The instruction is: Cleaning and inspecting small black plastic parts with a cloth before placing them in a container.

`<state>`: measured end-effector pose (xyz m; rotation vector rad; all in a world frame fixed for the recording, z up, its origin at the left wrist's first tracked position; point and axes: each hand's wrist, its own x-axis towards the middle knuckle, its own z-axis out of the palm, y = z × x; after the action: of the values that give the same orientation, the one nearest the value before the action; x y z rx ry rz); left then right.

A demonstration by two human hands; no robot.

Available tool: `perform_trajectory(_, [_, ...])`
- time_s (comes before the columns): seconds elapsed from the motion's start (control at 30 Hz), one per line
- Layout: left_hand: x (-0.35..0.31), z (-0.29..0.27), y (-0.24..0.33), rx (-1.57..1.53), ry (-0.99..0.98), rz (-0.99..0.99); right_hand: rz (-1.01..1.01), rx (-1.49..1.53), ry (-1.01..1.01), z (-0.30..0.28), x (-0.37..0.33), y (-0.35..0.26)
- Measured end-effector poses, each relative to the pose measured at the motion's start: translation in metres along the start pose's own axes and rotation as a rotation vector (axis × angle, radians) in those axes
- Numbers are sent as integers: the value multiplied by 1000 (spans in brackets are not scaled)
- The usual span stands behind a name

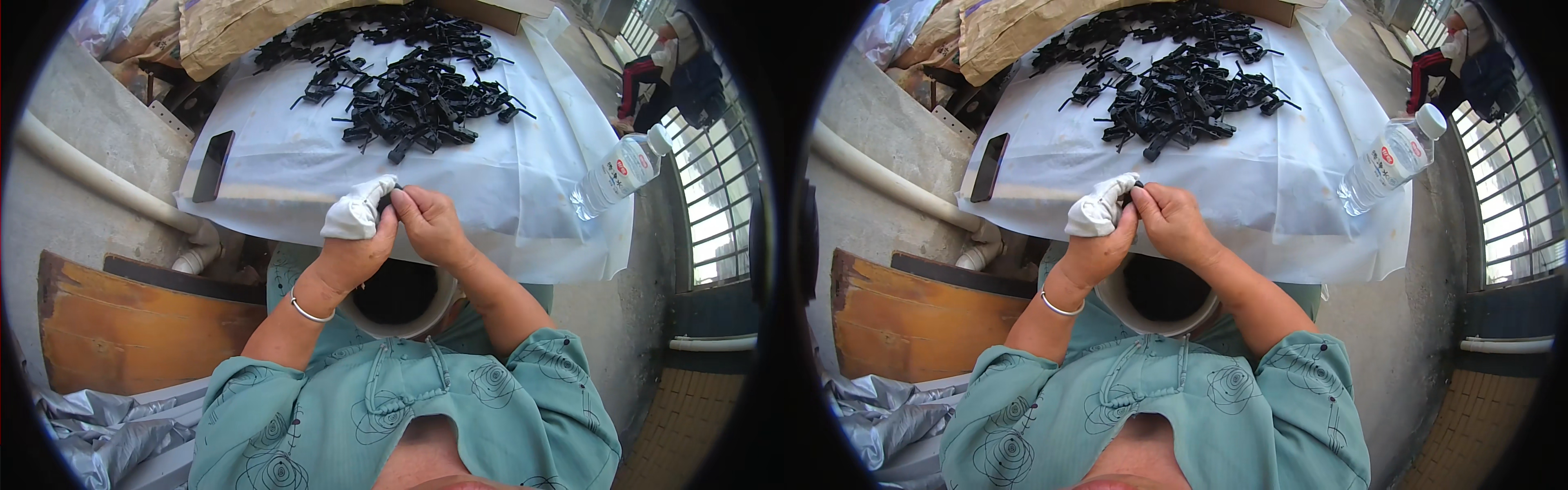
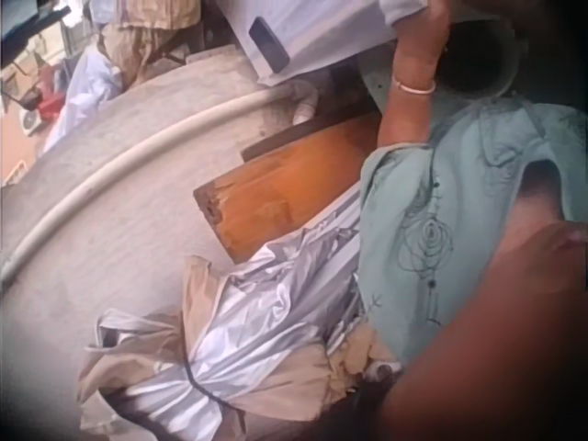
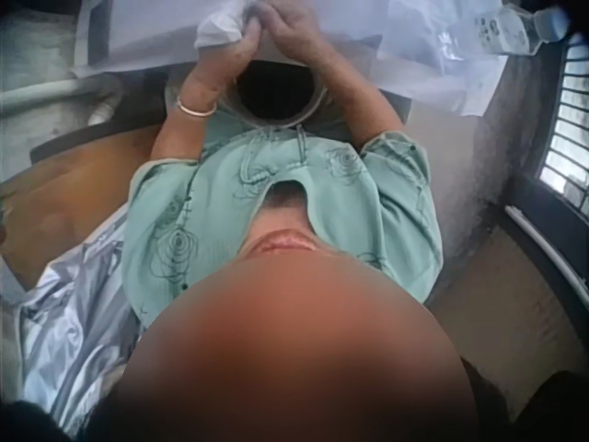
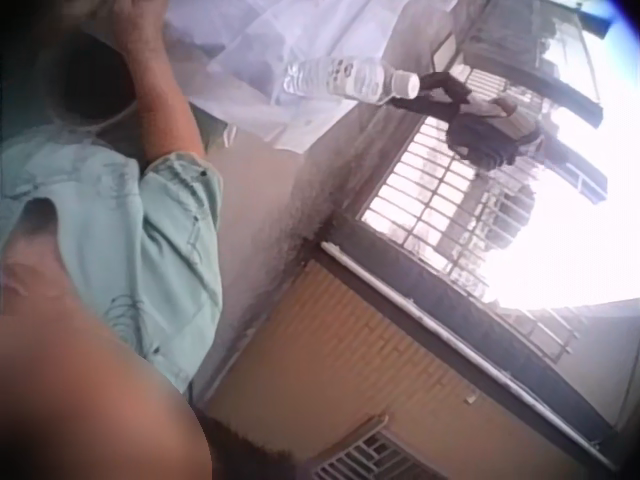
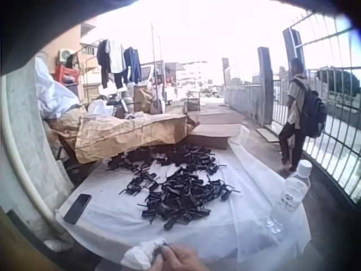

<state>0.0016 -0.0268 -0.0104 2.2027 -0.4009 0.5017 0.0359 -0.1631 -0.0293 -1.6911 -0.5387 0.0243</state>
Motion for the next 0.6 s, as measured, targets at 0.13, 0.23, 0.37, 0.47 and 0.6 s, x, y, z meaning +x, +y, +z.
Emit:
perform_trajectory(0.13, [-6,-2,0,4,61,18,3,82,54,11,-3,2])
perform_trajectory(0.23, [-9,-6,7,-417,25,-274,-86,122,5,8,-1,4])
perform_trajectory(0.37, [-6,-21,-5,-710,-31,-402,-104,-62,44,-6,-1,-4])
perform_trajectory(0.47, [-7,-24,-4,-761,-39,-477,-293,-183,-114,-11,-1,6])
perform_trajectory(0.6, [-2,-17,-3,-591,-143,-421,-412,-93,-60,-19,2,7])
